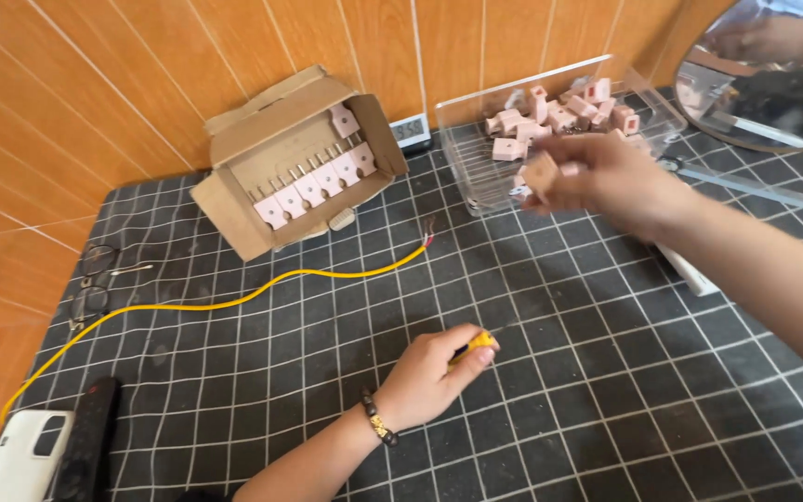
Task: Assembling an electrical plug by stripping wires and preparing internal components.
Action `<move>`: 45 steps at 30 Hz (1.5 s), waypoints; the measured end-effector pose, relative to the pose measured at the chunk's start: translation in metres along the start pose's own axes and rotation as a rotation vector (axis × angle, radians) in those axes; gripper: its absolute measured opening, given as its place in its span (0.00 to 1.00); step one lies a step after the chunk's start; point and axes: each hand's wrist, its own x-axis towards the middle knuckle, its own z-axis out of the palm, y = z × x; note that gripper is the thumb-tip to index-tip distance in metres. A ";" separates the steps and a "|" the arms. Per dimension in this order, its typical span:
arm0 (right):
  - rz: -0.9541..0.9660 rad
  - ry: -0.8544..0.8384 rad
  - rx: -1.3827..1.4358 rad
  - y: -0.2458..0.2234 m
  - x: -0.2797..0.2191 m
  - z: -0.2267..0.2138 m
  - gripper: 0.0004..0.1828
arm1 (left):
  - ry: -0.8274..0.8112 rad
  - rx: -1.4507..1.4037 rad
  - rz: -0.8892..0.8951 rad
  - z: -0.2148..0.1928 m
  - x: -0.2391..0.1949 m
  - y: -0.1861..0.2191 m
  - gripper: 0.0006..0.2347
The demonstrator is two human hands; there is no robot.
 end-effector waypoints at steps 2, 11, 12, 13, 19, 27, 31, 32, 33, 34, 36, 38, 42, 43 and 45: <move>0.095 -0.035 0.221 0.026 -0.016 0.000 0.35 | 0.037 -0.029 -0.003 0.000 0.000 0.002 0.18; -0.063 -0.528 0.843 0.148 -0.042 0.038 0.35 | 0.222 0.207 0.225 0.003 -0.003 -0.010 0.16; -0.153 -0.527 0.896 0.160 -0.041 0.044 0.37 | 0.263 0.375 0.330 0.003 -0.002 -0.015 0.13; -0.168 -0.530 0.897 0.159 -0.038 0.044 0.37 | 0.265 0.387 0.338 -0.001 -0.002 -0.008 0.13; -0.129 -0.484 0.927 0.163 -0.038 0.045 0.33 | 0.357 0.512 0.388 -0.012 -0.005 0.012 0.15; -0.277 -0.532 1.041 0.145 -0.046 0.040 0.41 | 0.377 0.480 0.314 -0.020 -0.005 0.005 0.16; -0.299 -0.526 1.078 0.141 -0.046 0.033 0.38 | 0.435 0.540 0.363 -0.021 -0.004 -0.002 0.12; -0.266 -0.502 1.068 0.139 -0.046 0.031 0.34 | 0.454 0.567 0.378 -0.021 -0.004 -0.002 0.11; -0.230 -0.476 1.057 0.138 -0.047 0.030 0.31 | 0.473 0.592 0.393 -0.021 -0.004 -0.003 0.09; -0.228 -0.476 1.058 0.140 -0.046 0.029 0.31 | 0.472 0.591 0.392 -0.020 -0.003 -0.004 0.09; -0.133 -0.411 1.041 0.145 -0.044 0.028 0.25 | 0.520 0.606 0.429 -0.018 -0.003 -0.004 0.09; -0.149 -0.462 1.118 0.148 -0.044 0.028 0.26 | 0.520 0.613 0.419 -0.017 -0.003 -0.005 0.09; -0.163 -0.477 1.069 0.154 -0.042 0.027 0.29 | 0.490 0.590 0.374 -0.019 -0.001 -0.004 0.08; -0.163 -0.477 1.070 0.157 -0.040 0.026 0.29 | 0.490 0.590 0.374 -0.018 -0.002 -0.005 0.08; -0.070 -0.408 1.062 0.162 -0.037 0.025 0.38 | 0.481 0.560 0.340 -0.017 -0.002 -0.007 0.08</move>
